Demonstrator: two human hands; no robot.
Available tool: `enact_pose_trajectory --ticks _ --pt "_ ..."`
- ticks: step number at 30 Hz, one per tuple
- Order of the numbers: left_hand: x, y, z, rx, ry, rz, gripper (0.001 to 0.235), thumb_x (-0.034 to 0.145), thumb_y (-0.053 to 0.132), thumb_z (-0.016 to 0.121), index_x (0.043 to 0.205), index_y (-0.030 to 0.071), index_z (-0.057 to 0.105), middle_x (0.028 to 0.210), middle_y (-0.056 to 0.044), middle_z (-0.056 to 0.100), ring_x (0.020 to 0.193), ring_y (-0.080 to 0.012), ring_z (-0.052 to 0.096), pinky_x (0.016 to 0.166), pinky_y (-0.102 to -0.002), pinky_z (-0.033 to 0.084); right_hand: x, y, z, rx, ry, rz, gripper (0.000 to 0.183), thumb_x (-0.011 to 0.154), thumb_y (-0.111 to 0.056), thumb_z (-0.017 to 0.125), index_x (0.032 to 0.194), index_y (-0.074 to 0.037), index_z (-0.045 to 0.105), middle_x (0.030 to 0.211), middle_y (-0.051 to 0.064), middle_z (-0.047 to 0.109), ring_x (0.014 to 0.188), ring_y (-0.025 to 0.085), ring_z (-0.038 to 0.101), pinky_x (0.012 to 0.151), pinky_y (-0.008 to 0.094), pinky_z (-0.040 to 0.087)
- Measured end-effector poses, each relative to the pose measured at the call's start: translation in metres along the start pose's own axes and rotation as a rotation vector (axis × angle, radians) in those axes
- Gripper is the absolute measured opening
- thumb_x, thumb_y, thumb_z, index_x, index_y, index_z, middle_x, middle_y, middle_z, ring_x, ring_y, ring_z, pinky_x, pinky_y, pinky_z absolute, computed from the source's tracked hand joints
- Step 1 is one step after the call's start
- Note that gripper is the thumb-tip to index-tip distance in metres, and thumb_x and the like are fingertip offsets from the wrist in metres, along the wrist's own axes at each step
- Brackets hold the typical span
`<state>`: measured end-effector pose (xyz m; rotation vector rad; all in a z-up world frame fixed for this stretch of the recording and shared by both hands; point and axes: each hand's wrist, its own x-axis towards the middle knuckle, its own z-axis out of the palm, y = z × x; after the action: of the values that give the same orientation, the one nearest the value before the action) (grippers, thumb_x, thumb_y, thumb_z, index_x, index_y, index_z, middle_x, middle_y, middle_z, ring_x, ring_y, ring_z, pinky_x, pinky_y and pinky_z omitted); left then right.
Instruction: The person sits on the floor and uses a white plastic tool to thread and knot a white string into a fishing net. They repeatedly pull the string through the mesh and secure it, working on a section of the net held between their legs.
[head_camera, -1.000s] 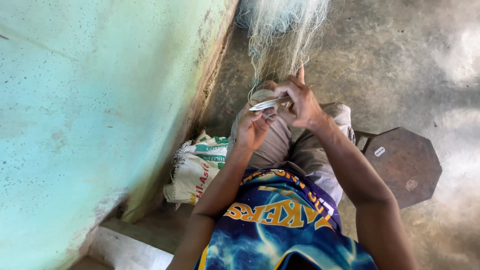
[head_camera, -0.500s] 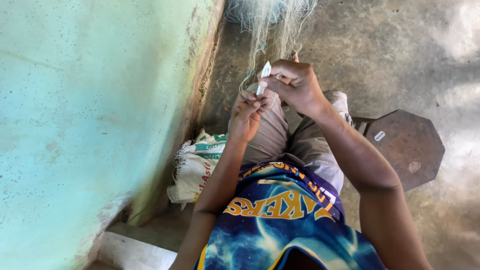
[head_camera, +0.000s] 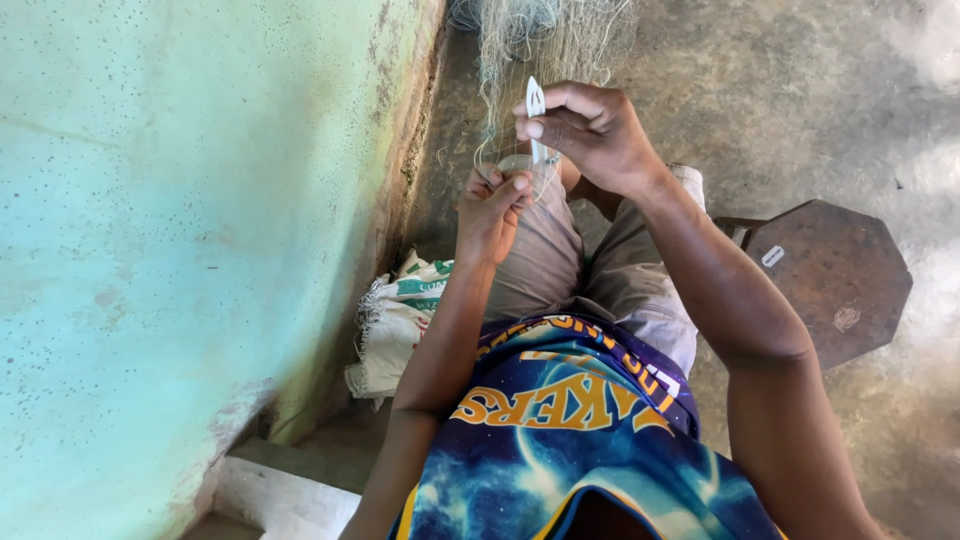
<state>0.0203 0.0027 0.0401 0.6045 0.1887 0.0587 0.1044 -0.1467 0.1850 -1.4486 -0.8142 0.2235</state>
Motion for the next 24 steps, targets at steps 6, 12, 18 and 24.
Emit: enact_pose_trajectory --ticks 6,12,18,24 --pt "0.007 0.020 0.014 -0.095 -0.137 -0.041 0.023 0.091 -0.008 0.072 0.090 0.012 0.060 0.088 -0.014 0.072 0.075 -0.0192 0.070 0.071 -0.026 0.061 -0.002 0.034 -0.024 0.017 -0.068 -0.069 0.014 0.114 0.000 0.051 0.126 0.000 0.059 0.106 0.011 0.062 0.087 0.017 0.059 0.079 0.027 0.055" --pt "0.009 0.035 0.013 -0.153 -0.250 -0.183 0.019 0.094 -0.004 0.070 0.093 0.013 0.061 0.092 -0.012 0.070 0.082 -0.0187 0.070 0.076 -0.027 0.059 -0.012 0.066 -0.038 -0.190 -0.099 -0.153 0.030 0.111 -0.029 0.062 0.134 -0.013 0.052 0.074 -0.006 0.033 0.058 0.008 0.030 0.053 0.026 0.029" --pt "0.014 0.028 0.004 -0.179 -0.362 -0.229 0.019 0.098 -0.006 0.064 0.092 0.012 0.061 0.093 -0.011 0.072 0.086 -0.0199 0.070 0.077 -0.027 0.058 -0.035 0.082 -0.034 0.760 -0.023 -0.015 0.024 0.111 -0.024 0.066 0.133 -0.017 0.072 0.144 0.005 0.064 0.062 0.001 0.048 0.049 0.013 0.042" --pt "0.023 0.009 -0.017 -0.121 -0.285 -0.205 0.026 0.096 -0.006 0.067 0.099 0.016 0.054 0.094 -0.009 0.069 0.086 -0.0189 0.073 0.079 -0.030 0.063 -0.052 0.101 -0.035 0.628 0.057 0.076 0.020 0.098 -0.009 0.061 0.112 0.005 0.065 0.054 -0.001 0.039 0.044 0.004 0.036 0.044 0.017 0.038"
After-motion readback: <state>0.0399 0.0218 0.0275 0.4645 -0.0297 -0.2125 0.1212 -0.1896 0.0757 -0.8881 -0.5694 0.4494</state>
